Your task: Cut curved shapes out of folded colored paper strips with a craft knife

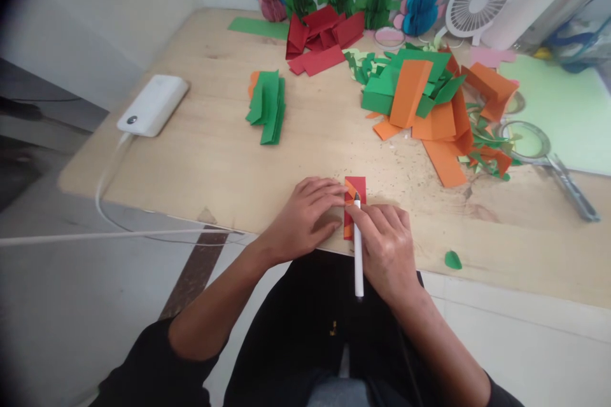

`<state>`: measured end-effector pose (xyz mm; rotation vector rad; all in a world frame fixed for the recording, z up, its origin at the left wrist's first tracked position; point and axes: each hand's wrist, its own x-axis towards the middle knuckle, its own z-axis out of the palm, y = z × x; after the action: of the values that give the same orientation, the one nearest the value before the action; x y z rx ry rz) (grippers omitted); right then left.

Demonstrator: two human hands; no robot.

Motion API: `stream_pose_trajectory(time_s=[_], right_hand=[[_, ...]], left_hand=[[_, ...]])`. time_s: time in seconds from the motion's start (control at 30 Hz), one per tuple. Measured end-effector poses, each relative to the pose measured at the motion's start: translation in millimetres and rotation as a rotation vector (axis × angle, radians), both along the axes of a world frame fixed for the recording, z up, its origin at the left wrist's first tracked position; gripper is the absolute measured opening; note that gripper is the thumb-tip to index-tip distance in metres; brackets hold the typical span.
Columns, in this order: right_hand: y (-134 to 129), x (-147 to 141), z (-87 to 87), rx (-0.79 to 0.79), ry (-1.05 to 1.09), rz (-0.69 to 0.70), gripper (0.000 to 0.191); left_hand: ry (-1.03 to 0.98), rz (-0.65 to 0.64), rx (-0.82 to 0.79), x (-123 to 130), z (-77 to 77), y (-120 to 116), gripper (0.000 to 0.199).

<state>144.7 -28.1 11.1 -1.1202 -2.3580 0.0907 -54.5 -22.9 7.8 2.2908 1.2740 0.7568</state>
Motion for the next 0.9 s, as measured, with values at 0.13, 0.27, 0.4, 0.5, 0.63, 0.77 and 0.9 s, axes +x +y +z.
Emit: stream_pose_trajectory(time_s=[0.13,0.27,0.4,0.5,0.63,0.77,0.9], right_hand=[[-0.5,0.2,-0.1,-0.004,-0.001,-0.002,0.030],[-0.6,-0.2,0.7,-0.012,0.005,-0.001,0.029],[-0.2,0.3,0.3,-0.014,0.008,0.006,0.029],[-0.2,1.0,-0.4,-0.016,0.006,0.002,0.028],[0.4,1.5,-0.4,-0.018,0.017,0.004,0.030],[0.6,2.5,0.8,-0.047,0.042,0.004,0.032],[-0.7,4.2,2.2,-0.059,0.053,-0.033,0.030]], left_hand=[[0.029,-0.013,-0.002,-1.4,0.7,0.8,0.025],[0.065,-0.026,0.020,-2.2,0.4,1.6,0.026],[0.079,-0.025,0.053,-2.1,-0.5,1.3,0.026],[0.069,-0.028,0.063,-1.8,-0.8,1.0,0.027],[0.056,-0.023,0.060,-1.5,-1.3,0.9,0.029],[0.055,-0.016,0.046,-1.5,-2.3,0.7,0.029],[0.057,-0.013,0.038,-1.4,-2.0,0.5,0.027]])
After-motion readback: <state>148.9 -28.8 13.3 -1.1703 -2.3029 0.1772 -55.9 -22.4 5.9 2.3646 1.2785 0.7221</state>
